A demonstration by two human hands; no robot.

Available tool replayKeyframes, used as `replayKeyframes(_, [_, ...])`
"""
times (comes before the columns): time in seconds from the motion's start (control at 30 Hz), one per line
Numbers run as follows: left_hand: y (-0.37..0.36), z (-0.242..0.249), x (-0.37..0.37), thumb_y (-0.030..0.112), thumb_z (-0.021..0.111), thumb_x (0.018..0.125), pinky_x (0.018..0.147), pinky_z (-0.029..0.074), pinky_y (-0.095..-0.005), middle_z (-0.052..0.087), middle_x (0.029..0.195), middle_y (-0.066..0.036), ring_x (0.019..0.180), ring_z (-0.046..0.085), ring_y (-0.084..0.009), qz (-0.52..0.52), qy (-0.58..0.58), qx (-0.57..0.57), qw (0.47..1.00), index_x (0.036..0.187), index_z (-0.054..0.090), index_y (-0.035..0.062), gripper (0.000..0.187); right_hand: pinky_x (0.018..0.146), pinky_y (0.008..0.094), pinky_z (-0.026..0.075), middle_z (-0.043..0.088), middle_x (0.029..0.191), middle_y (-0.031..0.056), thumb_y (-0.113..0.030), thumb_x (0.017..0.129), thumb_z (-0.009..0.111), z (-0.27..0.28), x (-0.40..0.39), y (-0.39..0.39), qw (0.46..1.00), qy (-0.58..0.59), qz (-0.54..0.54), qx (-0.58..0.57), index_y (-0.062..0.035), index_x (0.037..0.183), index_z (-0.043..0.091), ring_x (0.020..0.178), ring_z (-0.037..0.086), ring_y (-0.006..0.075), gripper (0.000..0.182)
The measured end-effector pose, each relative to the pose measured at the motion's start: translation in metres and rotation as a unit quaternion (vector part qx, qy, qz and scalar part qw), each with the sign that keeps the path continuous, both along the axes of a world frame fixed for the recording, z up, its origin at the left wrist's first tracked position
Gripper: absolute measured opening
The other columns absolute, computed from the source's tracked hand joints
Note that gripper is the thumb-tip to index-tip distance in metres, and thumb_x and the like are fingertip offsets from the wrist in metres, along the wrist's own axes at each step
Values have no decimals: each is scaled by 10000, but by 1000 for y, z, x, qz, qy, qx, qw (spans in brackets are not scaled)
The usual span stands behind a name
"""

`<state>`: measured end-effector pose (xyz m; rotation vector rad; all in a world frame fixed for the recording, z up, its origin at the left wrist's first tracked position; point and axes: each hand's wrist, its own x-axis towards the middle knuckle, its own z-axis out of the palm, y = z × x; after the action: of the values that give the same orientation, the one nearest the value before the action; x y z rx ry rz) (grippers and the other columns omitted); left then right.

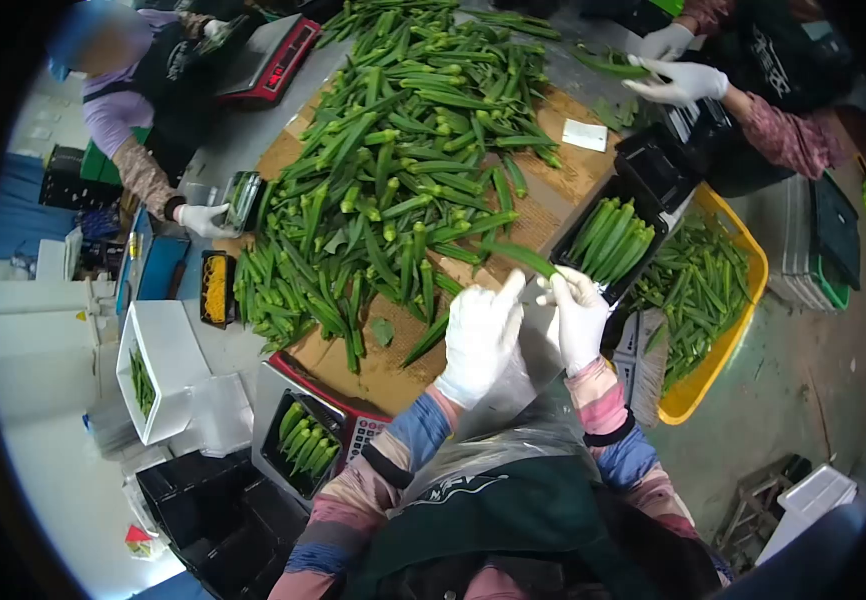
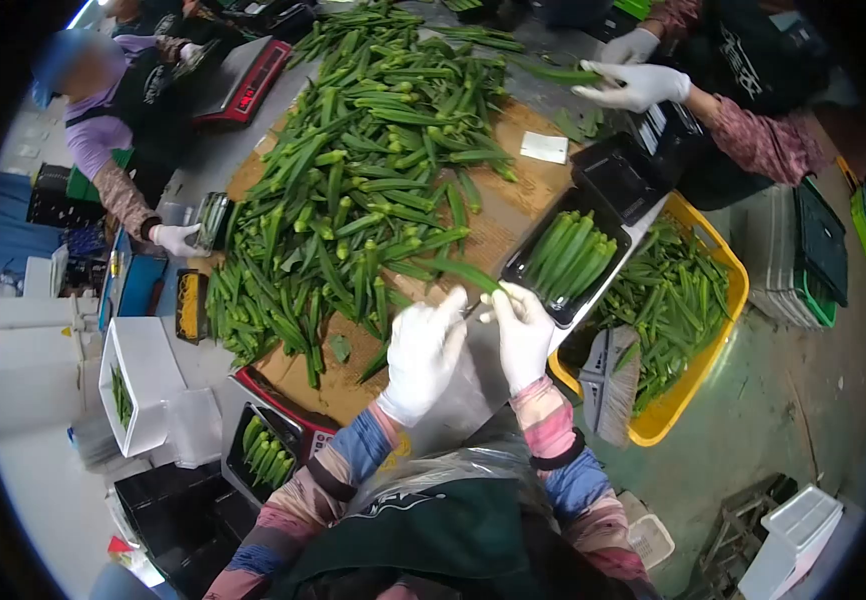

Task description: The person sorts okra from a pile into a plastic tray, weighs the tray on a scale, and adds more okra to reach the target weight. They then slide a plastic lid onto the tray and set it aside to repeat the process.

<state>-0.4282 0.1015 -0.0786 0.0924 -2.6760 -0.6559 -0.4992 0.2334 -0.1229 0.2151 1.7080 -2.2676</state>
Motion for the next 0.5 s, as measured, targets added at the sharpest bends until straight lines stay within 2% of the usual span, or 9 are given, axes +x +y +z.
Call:
replayKeyframes(0.03, [-1,-1,11,57,746,782,867,469,-397,620,900,-53,889,593,-272,-8,36,-20,999,1228,642,98,459,704,240,546,719,978,105,-42,979,610,-10,5,0,1000,4,17,-15,51,1178,628,766,656,114,221])
replayKeyframes(0.07, [-2,0,23,57,760,767,882,481,-400,622,873,-55,888,605,-282,-10,15,-3,1000,1087,670,109,338,703,225,534,720,965,93,-36,976,612,-19,12,4,997,-22,73,-13,38,1185,628,775,647,96,223])
replayKeyframes(0.1, [-3,1,36,58,763,763,877,485,-405,621,860,-56,880,605,-285,-3,9,-3,1000,1081,670,114,336,698,219,521,714,937,68,-56,968,628,-18,21,9,986,9,163,30,16,1182,638,762,638,84,226])
replayKeyframes(0.17, [-4,-2,65,59,769,756,867,494,-415,620,833,-56,864,607,-293,8,-6,2,1000,1068,669,122,333,703,227,509,702,914,48,-96,961,647,-34,34,20,938,-80,329,70,2,1169,651,747,629,84,230])
replayKeyframes(0.23, [-4,-5,92,61,773,751,855,497,-417,620,814,-62,857,609,-300,40,-18,0,999,1065,670,126,337,712,243,507,692,902,34,-128,958,657,-51,55,22,926,-63,373,20,-13,1153,662,737,623,87,226])
replayKeyframes(0.4, [-8,-17,144,62,767,757,831,499,-416,642,832,-94,873,619,-327,121,-65,47,989,1092,679,128,353,777,265,504,681,899,19,-115,938,663,-52,86,15,895,-66,427,108,-42,1091,678,827,632,103,170])
replayKeyframes(0.43, [-10,-20,150,77,756,771,824,495,-424,647,844,-100,874,618,-329,126,-85,52,987,1105,673,120,347,780,268,504,679,899,24,-119,935,665,-56,87,16,875,101,435,185,-48,1086,681,827,631,110,167])
replayKeyframes(0.47, [-11,-23,155,92,745,785,817,491,-432,652,855,-107,874,617,-332,132,-106,56,984,1118,667,112,343,783,271,504,677,898,28,-122,932,666,-66,87,17,825,264,429,254,-54,1081,683,827,630,117,164])
replayKeyframes(0.5, [-12,-24,159,106,734,799,810,487,-441,657,867,-113,875,616,-334,136,-128,60,981,1131,661,103,340,786,274,504,675,897,33,-126,930,667,-75,89,17,748,418,408,314,-60,1076,686,828,629,123,162])
